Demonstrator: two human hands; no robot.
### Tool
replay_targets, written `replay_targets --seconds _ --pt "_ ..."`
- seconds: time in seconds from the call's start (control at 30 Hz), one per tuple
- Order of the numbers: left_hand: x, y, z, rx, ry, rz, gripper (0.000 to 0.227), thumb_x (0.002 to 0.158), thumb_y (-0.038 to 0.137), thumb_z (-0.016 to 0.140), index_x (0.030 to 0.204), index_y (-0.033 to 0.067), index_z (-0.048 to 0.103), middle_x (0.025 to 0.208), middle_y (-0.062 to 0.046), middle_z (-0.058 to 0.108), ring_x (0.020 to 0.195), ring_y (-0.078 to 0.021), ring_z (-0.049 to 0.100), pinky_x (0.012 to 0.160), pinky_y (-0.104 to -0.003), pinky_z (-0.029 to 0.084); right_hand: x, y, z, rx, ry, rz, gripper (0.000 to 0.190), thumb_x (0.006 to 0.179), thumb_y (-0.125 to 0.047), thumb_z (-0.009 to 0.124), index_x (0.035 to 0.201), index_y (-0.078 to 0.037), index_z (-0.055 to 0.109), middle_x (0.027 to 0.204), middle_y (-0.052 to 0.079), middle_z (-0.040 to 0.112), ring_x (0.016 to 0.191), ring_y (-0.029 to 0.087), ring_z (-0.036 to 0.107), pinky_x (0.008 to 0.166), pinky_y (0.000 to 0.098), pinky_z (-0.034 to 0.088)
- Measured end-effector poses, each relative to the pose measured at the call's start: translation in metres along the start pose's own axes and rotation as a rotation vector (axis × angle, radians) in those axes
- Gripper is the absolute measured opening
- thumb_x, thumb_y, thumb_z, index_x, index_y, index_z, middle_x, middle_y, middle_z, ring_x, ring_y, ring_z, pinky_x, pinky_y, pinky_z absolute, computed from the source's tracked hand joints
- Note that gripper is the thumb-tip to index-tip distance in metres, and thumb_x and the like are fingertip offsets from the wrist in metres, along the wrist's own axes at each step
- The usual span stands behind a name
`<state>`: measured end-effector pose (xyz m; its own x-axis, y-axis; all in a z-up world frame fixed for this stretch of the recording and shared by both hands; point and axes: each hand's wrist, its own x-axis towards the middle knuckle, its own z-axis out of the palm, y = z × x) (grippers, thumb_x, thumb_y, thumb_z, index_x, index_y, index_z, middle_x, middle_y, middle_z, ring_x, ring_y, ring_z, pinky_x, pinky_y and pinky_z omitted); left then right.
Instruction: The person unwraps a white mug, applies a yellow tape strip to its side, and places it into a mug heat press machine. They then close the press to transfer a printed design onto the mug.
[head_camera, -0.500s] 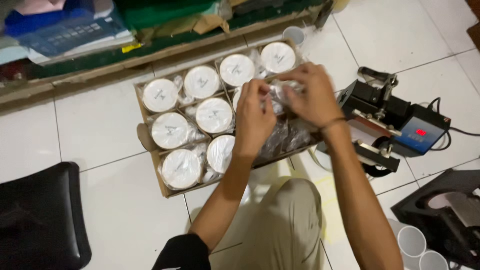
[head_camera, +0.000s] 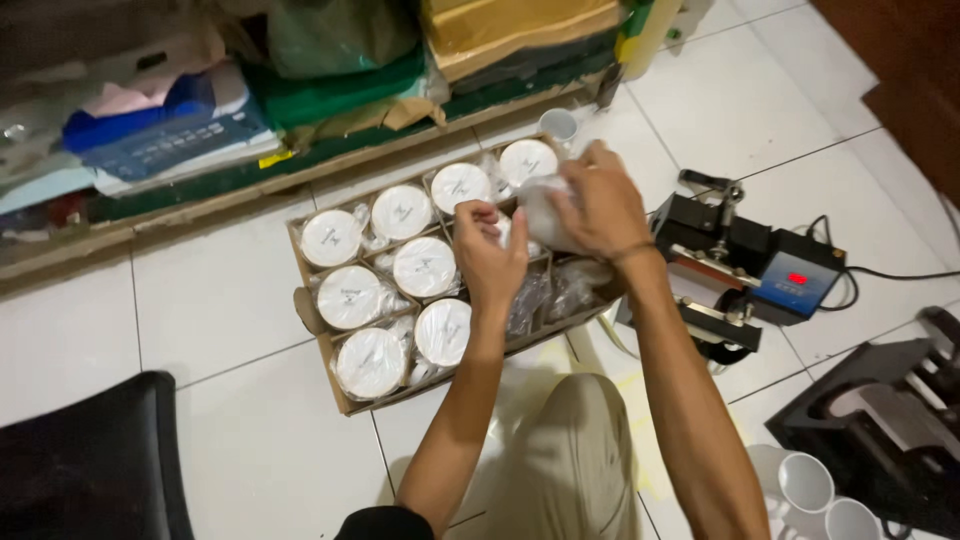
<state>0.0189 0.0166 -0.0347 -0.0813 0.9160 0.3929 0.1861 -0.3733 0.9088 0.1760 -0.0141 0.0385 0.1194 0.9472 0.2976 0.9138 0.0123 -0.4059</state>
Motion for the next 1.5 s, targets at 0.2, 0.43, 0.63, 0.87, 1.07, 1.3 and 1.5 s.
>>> replay_targets --seconds 0.2,0.43,0.63,0.87,1.07,1.3,1.5 --pt "-0.031 0.022 0.005 -0.595 -0.399 -0.138 0.094 0.073 0.03 0.092 0.146 0.0002 0.041 0.137 -0.023 0.056 0.12 -0.0293 0.061 0.099 -0.037 0.054 -0.085 -0.003 -0.043 0.588 0.388 0.044 0.021 0.101 -0.014 0.069 0.087 0.0 0.062 0.089 0.016 0.058 0.083 0.027 0.054 0.078 0.0377 0.044" --pt "-0.079 0.043 0.021 -0.634 -0.489 -0.192 0.058 0.09 0.037 0.076 0.136 0.005 0.059 0.13 -0.018 0.065 0.126 -0.0213 0.057 0.107 -0.045 0.047 -0.154 -0.045 -0.062 1.129 0.343 0.38 0.017 0.086 -0.011 0.079 0.099 -0.002 0.072 0.086 0.004 0.071 0.076 0.009 0.061 0.07 0.0251 0.053" --pt "-0.1 0.065 0.023 -0.447 -0.231 -0.359 0.026 0.099 0.031 0.071 0.099 0.0064 0.079 0.085 -0.01 0.076 0.085 -0.0135 0.07 0.077 -0.031 0.057 -0.189 -0.032 -0.06 1.324 0.582 0.465 0.024 0.095 -0.016 0.067 0.107 0.004 0.068 0.091 0.01 0.073 0.081 0.013 0.07 0.08 0.0294 0.057" --pt "-0.106 0.109 0.008 -0.457 -0.435 -0.23 0.057 0.085 0.047 0.079 0.126 0.0086 0.067 0.119 -0.02 0.071 0.118 -0.0302 0.063 0.1 -0.045 0.05 -0.202 -0.041 -0.067 1.391 0.725 0.415 0.03 0.1 -0.028 0.06 0.105 0.001 0.067 0.088 0.004 0.063 0.077 0.007 0.056 0.07 0.0208 0.046" --pt "-0.103 0.09 0.018 -0.299 -0.276 -0.22 0.028 0.1 0.032 0.064 0.087 0.0093 0.076 0.077 -0.011 0.075 0.082 -0.0197 0.071 0.078 -0.037 0.054 -0.221 -0.028 -0.048 1.398 0.789 0.42 0.023 0.103 -0.023 0.057 0.096 -0.003 0.065 0.082 0.002 0.053 0.074 0.009 0.045 0.065 0.0187 0.033" --pt "-0.091 0.051 0.03 -0.168 -0.218 -0.2 0.039 0.109 0.026 0.043 0.085 -0.0017 0.057 0.08 -0.031 0.062 0.076 -0.0378 0.061 0.075 -0.049 0.048 -0.233 -0.05 -0.026 1.245 0.789 0.543 0.017 0.1 -0.015 0.065 0.091 -0.001 0.064 0.064 -0.002 0.048 0.063 0.004 0.043 0.067 0.0185 0.038" --pt "-0.077 0.061 0.02 -0.238 -0.338 -0.361 0.046 0.108 0.031 0.045 0.115 -0.0064 0.071 0.117 -0.03 0.07 0.123 -0.0392 0.062 0.102 -0.05 0.047 -0.236 -0.073 -0.018 1.08 0.827 0.588 0.024 0.103 -0.013 0.061 0.084 0.001 0.065 0.065 0.012 0.062 0.07 0.015 0.057 0.078 0.0265 0.047"
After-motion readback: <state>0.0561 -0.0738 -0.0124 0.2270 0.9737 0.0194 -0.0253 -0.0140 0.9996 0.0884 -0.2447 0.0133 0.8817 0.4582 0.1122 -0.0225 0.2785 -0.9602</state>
